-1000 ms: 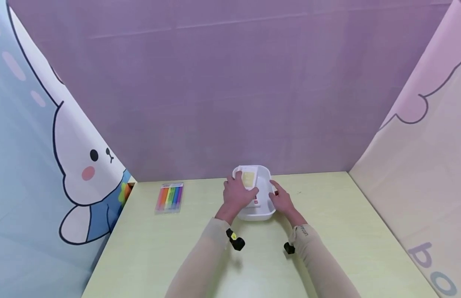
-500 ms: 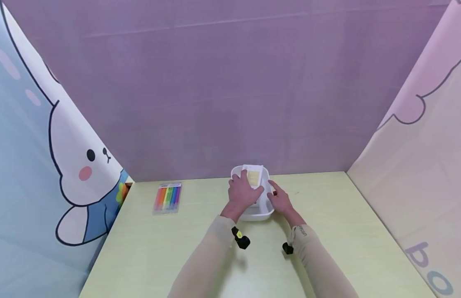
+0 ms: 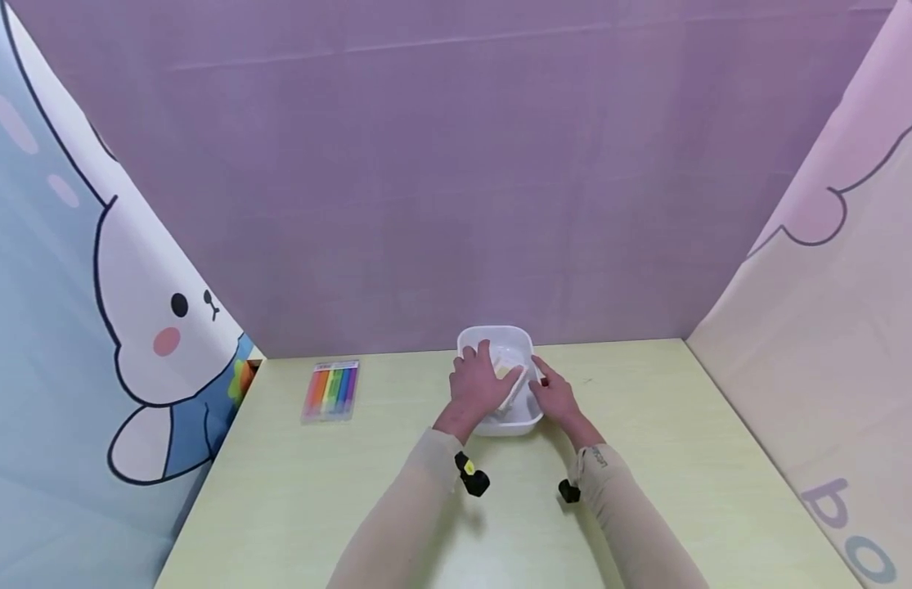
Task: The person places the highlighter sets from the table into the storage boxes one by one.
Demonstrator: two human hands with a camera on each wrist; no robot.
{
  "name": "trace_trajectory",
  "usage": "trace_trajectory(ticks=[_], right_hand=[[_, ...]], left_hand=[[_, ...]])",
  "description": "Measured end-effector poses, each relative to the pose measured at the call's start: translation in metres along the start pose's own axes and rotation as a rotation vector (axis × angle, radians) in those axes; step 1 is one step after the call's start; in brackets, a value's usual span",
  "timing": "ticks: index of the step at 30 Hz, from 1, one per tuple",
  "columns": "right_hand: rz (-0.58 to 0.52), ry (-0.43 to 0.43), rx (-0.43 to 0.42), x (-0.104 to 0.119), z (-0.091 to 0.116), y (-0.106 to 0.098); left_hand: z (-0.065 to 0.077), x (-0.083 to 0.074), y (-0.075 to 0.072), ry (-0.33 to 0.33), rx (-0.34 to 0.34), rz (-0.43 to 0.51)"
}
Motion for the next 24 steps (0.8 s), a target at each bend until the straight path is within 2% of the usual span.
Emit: trace_trajectory(ticks=[4, 10, 14, 20, 24], right_hand=[[-0.002, -0.001, 0.001, -0.002, -0.001, 0.001], [-0.002, 0.008, 0.006, -0.005, -0.003, 0.002], [-0.018, 0.016, 0.016, -0.005, -0.003, 0.002], [-0.030, 0.018, 0.015, -0.004, -0.001, 0.002], [-0.031, 0.020, 0.017, -0.003, 0.000, 0.001]], left_hand=[[0.000, 0.009, 0.003, 0.024, 0.000, 0.003], [0.003, 0.026, 0.012, 0.062, 0.045, 0.031], [0.005, 0.035, 0.014, 0.094, 0.024, 0.063], [0.007, 0.050, 0.014, 0.169, -0.008, 0.174], [0.008, 0.062, 0.015, 0.178, -0.020, 0.217]])
Point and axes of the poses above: each hand's wrist, its own z-axis away from the middle knuckle, its own y-axis out of the palm, x = y × z, the point moved 4 cm from there along -z, towards the middle knuckle, and after that the axes turned 12 degrees about x, right-handed, at the moved point
